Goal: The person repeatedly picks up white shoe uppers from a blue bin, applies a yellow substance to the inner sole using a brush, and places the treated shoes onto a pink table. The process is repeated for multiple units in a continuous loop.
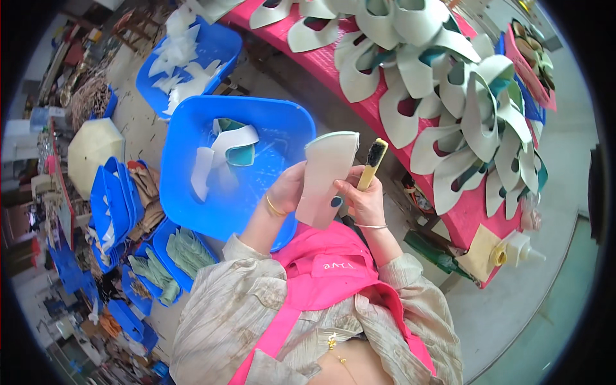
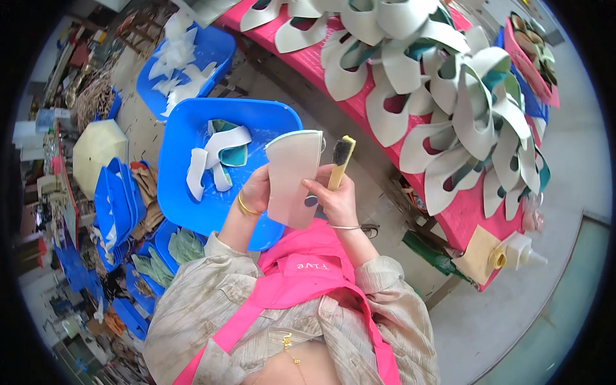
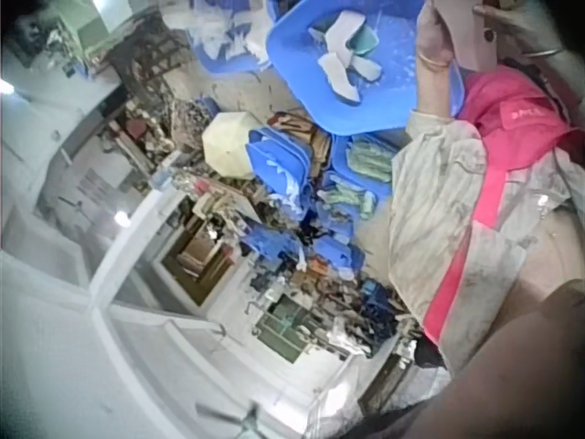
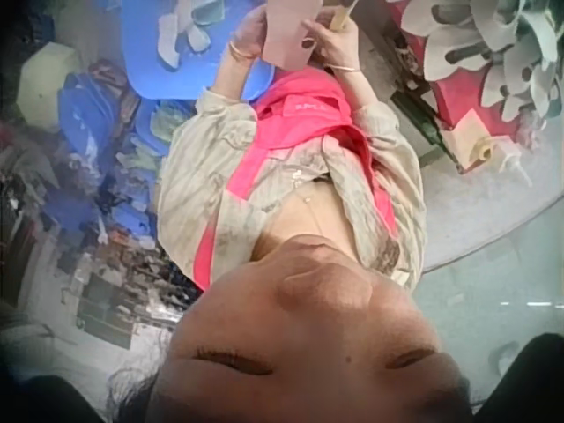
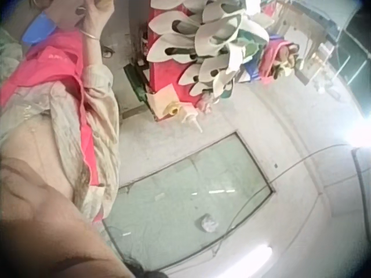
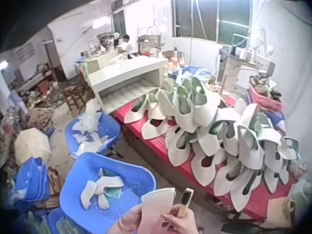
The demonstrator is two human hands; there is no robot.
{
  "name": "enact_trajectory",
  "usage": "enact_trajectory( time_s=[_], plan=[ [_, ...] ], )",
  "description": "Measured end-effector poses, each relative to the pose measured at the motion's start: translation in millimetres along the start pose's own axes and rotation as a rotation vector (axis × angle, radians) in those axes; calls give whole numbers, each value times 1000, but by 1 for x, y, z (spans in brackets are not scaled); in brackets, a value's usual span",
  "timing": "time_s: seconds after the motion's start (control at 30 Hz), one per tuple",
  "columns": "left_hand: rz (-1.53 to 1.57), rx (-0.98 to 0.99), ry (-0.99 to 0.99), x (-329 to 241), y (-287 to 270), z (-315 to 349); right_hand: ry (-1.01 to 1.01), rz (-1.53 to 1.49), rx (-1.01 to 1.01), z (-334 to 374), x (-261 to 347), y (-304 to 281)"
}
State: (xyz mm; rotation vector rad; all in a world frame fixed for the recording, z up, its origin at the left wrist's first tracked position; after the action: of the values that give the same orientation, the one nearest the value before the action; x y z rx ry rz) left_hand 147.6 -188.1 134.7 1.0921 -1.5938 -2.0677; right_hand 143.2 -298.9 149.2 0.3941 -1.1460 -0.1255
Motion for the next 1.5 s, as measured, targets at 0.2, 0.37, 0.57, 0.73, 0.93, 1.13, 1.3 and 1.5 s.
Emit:
enact_trajectory(
  time_s=[0.2, 0.37, 0.57, 0.73, 0.93, 1.13, 1.3, 1.5],
  plan=[
    [-299, 29, 15, 6, 65, -32, -40, -129, -79, 22, 10, -30],
    [-303, 145, 32, 20, 76, -48, -211, -171, -213, 39, 21, -49],
    [-501, 197, -27, 33, 93, -58, -356, -174, -197, 52, 32, -58],
    [-599, 139, 106, 27, 101, -55, -390, -167, -49, 61, 38, -54],
    [-818, 100, 283, 25, 120, -44, -431, -77, 64, 68, 51, -55],
    [-1094, -51, 398, 25, 126, -29, -495, -116, 45, 78, 62, -44],
    [-1101, -16, 555, 26, 134, -16, -522, -72, 79, 85, 61, -44],
    [-990, 185, 447, 26, 144, -17, -507, -113, 182, 95, 75, -36]
  ],
)
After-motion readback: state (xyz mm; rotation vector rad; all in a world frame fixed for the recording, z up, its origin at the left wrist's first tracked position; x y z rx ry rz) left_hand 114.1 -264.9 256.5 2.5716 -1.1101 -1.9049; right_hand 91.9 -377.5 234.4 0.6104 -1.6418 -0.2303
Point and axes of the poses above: each hand's wrist, its own z-axis away from the middle knuckle, its own y-axis out of the palm, x = y × z, the point moved 8 cm from there along -z, towards the middle knuckle, and after that the axes turned 9 degrees about x, right-handed, at the moved point
